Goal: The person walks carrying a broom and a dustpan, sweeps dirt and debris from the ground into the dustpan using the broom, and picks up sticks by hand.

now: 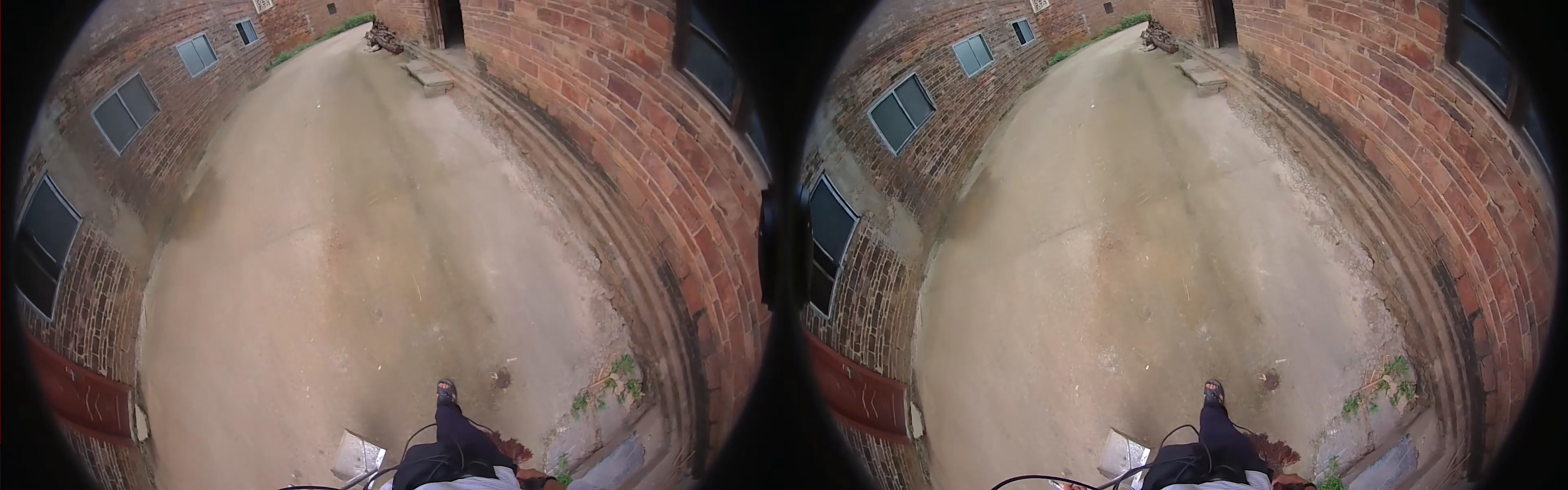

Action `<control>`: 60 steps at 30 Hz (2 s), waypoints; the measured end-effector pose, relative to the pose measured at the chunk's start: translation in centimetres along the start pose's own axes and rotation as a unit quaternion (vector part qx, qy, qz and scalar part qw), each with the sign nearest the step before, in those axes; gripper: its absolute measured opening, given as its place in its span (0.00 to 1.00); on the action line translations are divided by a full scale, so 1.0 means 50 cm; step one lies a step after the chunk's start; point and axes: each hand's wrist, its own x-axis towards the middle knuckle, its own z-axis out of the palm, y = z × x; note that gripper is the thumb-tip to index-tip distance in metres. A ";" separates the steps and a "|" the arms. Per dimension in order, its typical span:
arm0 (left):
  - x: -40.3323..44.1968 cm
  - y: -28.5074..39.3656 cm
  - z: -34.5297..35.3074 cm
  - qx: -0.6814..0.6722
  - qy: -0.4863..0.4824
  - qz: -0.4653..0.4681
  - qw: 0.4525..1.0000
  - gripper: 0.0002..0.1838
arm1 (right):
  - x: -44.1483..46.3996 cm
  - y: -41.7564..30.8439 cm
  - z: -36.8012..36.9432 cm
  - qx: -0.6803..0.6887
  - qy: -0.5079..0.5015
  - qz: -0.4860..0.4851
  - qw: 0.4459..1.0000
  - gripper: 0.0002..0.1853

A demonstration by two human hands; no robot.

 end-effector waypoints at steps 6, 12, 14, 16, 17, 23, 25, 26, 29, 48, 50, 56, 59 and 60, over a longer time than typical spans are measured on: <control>-0.110 0.266 0.311 0.157 -0.139 0.019 0.977 0.24 | -0.156 -0.624 -0.019 -0.162 0.068 -0.113 0.978 0.12; -0.007 0.190 0.684 -0.115 -0.004 -0.092 0.989 0.16 | -0.114 -0.998 -0.133 -0.263 0.168 -0.308 0.899 0.11; -0.001 0.202 0.807 -0.132 -0.070 -0.124 0.981 0.18 | -0.090 -1.096 -0.181 -0.219 0.237 -0.291 0.901 0.11; 0.006 0.209 0.945 -0.111 -0.066 -0.089 0.988 0.18 | -0.123 -1.196 -0.211 -0.205 0.206 -0.263 0.920 0.12; 0.004 0.208 1.008 -0.090 -0.060 -0.081 0.991 0.18 | -0.102 -1.219 -0.239 -0.188 0.198 -0.279 0.921 0.11; 0.021 0.216 1.412 -0.098 -0.103 -0.109 0.984 0.14 | -0.190 -1.387 -0.281 -0.120 0.125 -0.139 0.975 0.10; 0.036 0.286 1.545 -0.067 -0.128 -0.105 0.984 0.15 | -0.157 -1.377 -0.274 -0.018 0.080 -0.078 0.994 0.13; 0.048 0.319 1.602 -0.045 -0.133 -0.107 0.984 0.15 | -0.128 -1.369 -0.286 0.022 0.046 -0.046 0.998 0.16; 0.101 0.400 1.761 -0.046 -0.154 -0.105 0.982 0.18 | -0.104 -1.378 -0.294 -0.213 0.009 -0.134 0.968 0.15; 0.070 0.771 2.571 -0.105 -0.131 -0.063 0.984 0.17 | -0.154 -2.699 -0.379 -0.099 0.063 -0.088 0.989 0.07; 0.073 0.778 2.660 -0.077 -0.112 -0.086 0.987 0.18 | -0.113 -2.854 -0.424 -0.133 0.067 -0.204 0.967 0.08; 0.097 0.791 2.907 -0.029 -0.115 -0.086 0.989 0.20 | -0.164 -3.272 -0.435 -0.147 0.129 -0.231 0.953 0.13; 0.116 0.794 3.025 -0.071 -0.060 -0.120 0.988 0.19 | -0.190 -3.439 -0.424 -0.146 0.165 -0.189 0.957 0.08; 0.123 0.809 3.078 -0.098 -0.026 -0.143 0.984 0.19 | -0.208 -3.497 -0.389 -0.175 0.190 -0.176 0.950 0.06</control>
